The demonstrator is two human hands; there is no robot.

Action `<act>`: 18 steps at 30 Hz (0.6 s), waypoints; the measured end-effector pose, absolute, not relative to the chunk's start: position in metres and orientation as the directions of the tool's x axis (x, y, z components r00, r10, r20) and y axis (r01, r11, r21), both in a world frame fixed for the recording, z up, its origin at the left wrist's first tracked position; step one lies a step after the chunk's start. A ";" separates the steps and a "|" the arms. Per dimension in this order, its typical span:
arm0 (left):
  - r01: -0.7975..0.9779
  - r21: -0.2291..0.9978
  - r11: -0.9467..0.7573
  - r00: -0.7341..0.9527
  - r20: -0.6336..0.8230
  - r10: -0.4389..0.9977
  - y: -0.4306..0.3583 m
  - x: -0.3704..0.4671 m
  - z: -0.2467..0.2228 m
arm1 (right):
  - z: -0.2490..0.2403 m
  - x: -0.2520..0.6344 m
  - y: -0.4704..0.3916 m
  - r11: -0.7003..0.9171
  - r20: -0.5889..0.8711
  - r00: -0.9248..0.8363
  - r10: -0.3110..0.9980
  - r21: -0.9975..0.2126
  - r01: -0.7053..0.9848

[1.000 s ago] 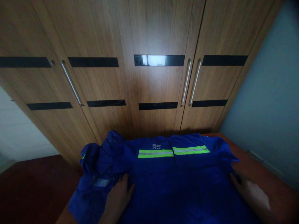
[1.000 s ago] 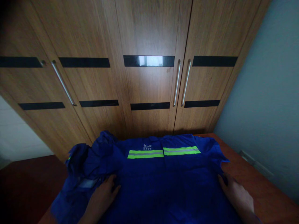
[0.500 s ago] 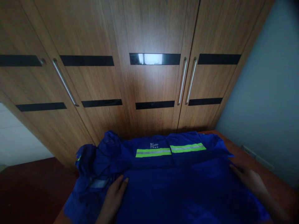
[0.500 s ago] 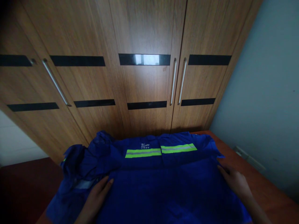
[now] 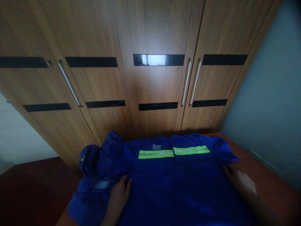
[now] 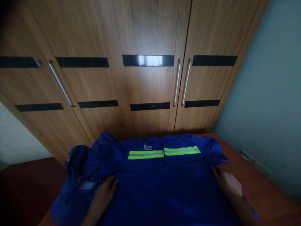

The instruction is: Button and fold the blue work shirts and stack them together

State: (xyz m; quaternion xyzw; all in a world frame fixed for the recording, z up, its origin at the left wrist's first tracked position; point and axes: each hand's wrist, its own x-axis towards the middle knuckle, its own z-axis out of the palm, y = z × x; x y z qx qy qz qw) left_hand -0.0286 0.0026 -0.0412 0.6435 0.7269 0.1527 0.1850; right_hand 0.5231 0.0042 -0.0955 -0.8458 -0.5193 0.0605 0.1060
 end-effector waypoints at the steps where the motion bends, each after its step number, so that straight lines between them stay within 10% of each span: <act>1: 0.887 0.443 0.133 -0.100 -0.098 0.990 0.001 -0.028 -0.038 | -0.094 0.522 0.003 -0.441 0.016 0.457 0.889 -0.236 0.866; 18: 0.957 0.222 0.186 -0.139 -0.212 0.967 -0.011 -0.023 -0.021 | -0.081 0.519 0.001 -0.434 0.027 0.446 0.895 -0.183 0.882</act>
